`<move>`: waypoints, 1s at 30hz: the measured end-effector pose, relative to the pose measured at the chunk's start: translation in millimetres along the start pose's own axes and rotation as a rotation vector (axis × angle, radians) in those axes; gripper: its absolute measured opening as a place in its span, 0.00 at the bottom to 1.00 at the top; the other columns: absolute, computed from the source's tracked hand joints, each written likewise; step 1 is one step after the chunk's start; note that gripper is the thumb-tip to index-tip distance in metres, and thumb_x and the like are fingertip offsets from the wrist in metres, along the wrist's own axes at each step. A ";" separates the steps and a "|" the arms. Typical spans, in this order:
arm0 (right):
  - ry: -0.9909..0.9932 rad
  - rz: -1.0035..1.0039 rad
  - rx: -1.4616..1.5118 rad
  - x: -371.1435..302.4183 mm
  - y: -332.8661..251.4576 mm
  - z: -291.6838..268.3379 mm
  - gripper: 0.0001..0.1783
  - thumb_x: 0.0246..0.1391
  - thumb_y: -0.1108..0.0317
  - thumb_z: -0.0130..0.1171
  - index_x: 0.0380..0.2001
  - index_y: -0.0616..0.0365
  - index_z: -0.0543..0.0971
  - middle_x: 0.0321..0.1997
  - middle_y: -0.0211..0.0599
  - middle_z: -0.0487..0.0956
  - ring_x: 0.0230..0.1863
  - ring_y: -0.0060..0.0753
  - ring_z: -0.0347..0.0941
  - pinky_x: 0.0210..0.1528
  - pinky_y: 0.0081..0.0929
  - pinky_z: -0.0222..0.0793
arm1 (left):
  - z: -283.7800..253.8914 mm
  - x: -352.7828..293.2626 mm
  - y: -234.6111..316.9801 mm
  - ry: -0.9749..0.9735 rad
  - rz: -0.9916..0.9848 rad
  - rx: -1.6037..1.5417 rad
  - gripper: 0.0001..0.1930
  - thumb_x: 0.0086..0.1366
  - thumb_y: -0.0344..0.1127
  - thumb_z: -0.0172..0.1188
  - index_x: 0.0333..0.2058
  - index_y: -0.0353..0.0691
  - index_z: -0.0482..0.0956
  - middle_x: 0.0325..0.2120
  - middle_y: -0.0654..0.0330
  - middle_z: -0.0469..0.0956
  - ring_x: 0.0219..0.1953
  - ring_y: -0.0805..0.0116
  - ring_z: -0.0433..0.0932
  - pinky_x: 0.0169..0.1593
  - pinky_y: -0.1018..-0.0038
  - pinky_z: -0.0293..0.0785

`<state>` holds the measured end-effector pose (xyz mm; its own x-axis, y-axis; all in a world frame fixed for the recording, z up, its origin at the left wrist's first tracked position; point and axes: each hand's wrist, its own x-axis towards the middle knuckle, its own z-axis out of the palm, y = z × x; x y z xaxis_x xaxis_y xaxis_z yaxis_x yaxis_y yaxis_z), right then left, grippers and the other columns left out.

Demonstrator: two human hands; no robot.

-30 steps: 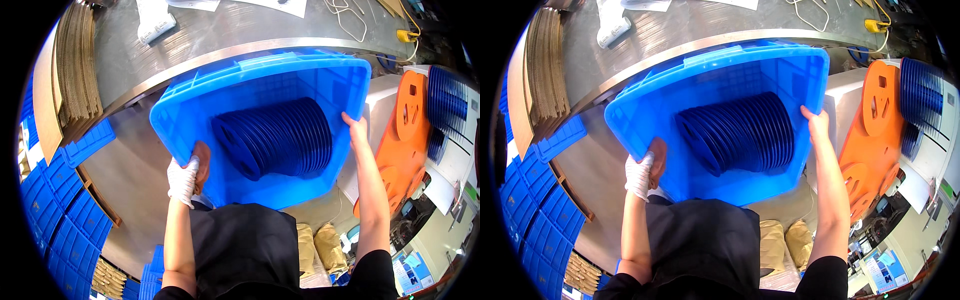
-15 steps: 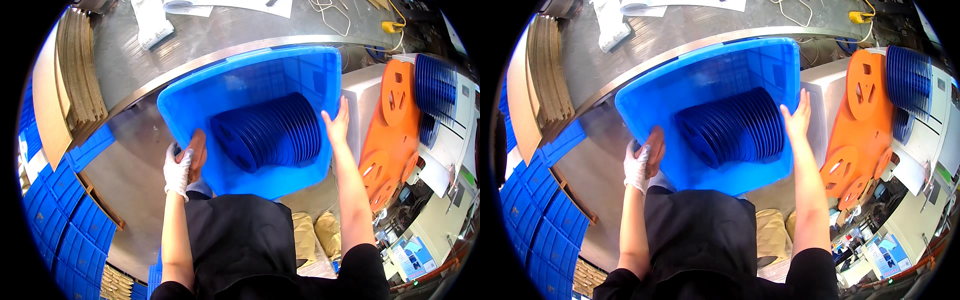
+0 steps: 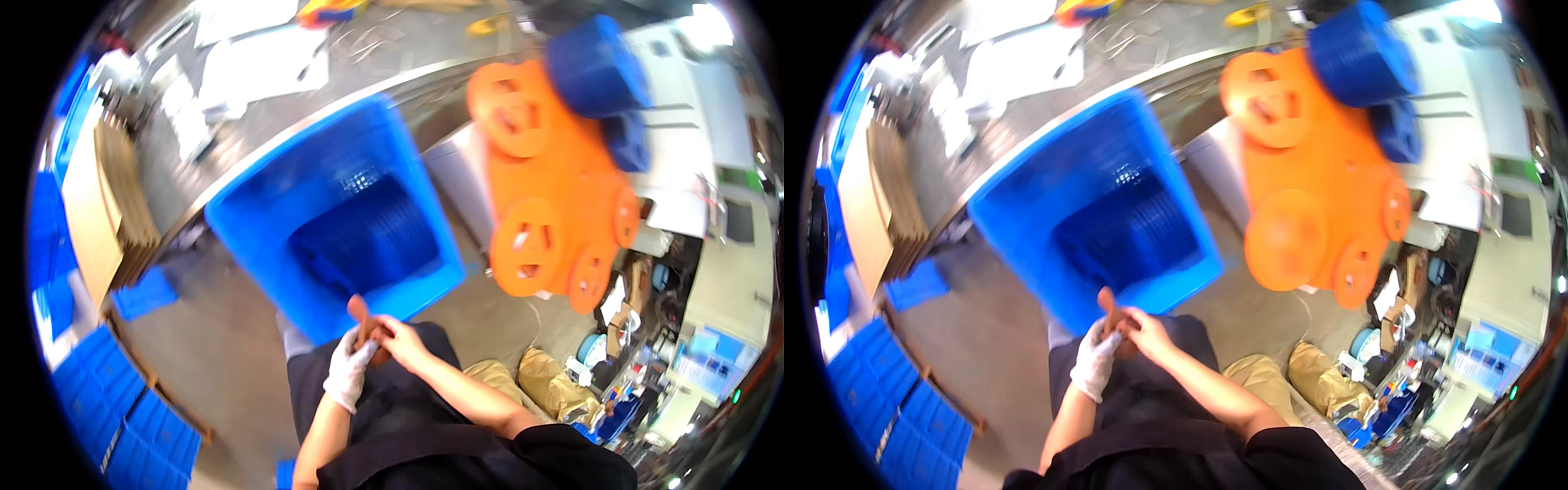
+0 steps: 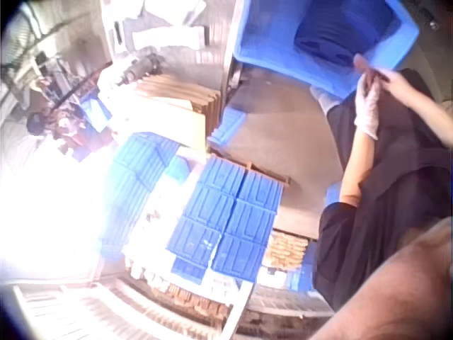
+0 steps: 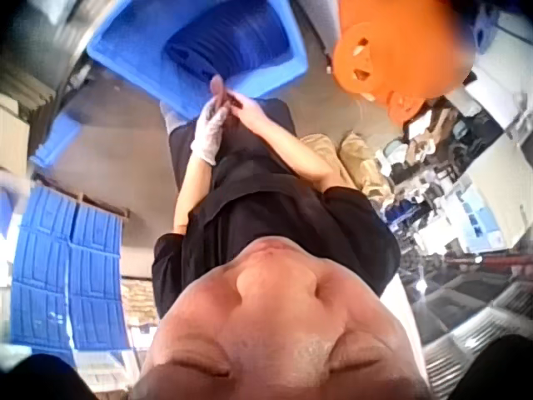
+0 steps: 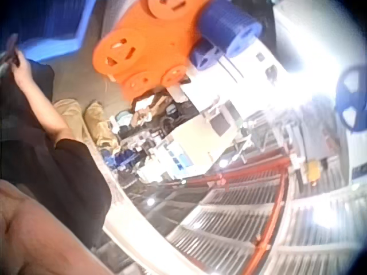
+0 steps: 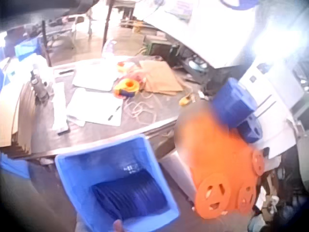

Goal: The person wipes the surface of blue plastic spools with a brown cloth. They pick up each spool from a blue bin, wipe it thoroughly, and place it into a stack on the table. The process is repeated for multiple spools throughout the video.

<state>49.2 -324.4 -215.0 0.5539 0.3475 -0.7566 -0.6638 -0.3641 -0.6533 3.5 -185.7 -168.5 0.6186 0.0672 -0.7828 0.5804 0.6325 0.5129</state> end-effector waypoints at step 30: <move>-0.001 -0.492 -0.170 -195.7 -129.3 -189.5 0.16 0.58 0.64 0.56 0.49 0.55 0.71 0.32 0.35 0.77 0.31 0.30 0.75 0.32 0.27 0.71 | 225.0 -73.4 23.6 -0.628 -0.537 -0.356 0.43 0.59 0.71 0.49 0.60 0.40 0.63 0.55 0.49 0.71 0.55 0.47 0.71 0.60 0.50 0.64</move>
<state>121.8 -509.0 12.0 0.7794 0.5134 -0.3592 -0.2343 -0.2928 -0.9270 90.9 -349.3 -19.7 0.5477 -0.6743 -0.4953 0.7407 0.6661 -0.0877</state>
